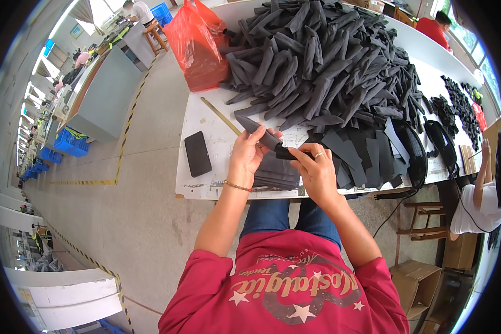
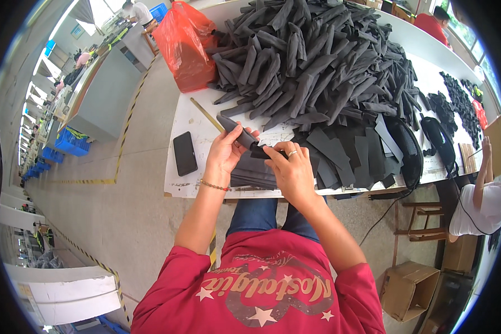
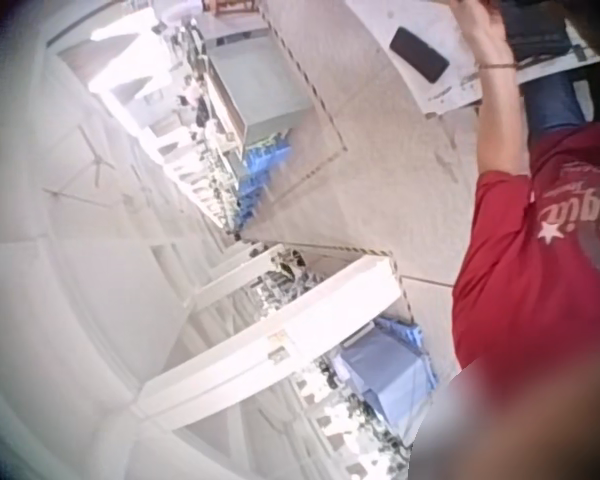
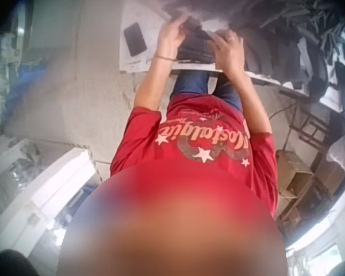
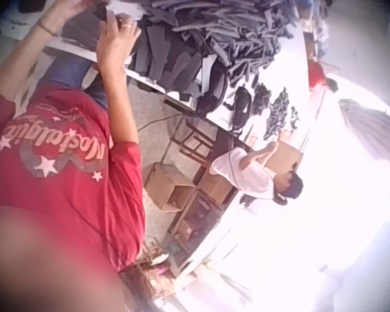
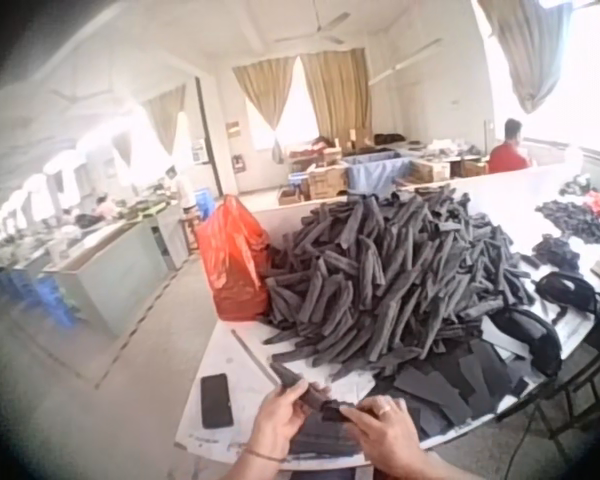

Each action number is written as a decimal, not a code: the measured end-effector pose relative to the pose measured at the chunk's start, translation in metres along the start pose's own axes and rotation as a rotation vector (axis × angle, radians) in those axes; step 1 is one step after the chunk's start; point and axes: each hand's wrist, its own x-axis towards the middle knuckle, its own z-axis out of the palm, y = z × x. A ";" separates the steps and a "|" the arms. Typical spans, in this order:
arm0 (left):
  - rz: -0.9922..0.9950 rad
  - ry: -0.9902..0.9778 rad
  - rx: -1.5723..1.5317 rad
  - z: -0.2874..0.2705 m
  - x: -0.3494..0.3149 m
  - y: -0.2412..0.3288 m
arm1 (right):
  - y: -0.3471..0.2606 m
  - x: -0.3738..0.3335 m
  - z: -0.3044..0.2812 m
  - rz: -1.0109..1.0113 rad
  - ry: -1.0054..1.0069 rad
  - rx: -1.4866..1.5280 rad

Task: Inspecting and stacking gray foam components at a factory workbench.

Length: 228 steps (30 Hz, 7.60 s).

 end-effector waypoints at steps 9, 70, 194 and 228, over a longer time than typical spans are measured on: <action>-0.086 -0.018 -0.086 0.005 -0.012 -0.002 | 0.005 0.008 -0.003 -0.135 0.041 -0.246; 0.412 0.161 -0.256 0.042 -0.045 0.001 | -0.004 0.001 -0.001 -0.154 -0.117 0.228; 0.817 -0.029 0.278 0.048 -0.046 -0.012 | -0.024 0.005 0.045 0.940 -0.011 1.165; 0.197 0.146 -0.206 0.001 -0.048 -0.001 | -0.018 0.024 0.029 -0.312 0.359 0.052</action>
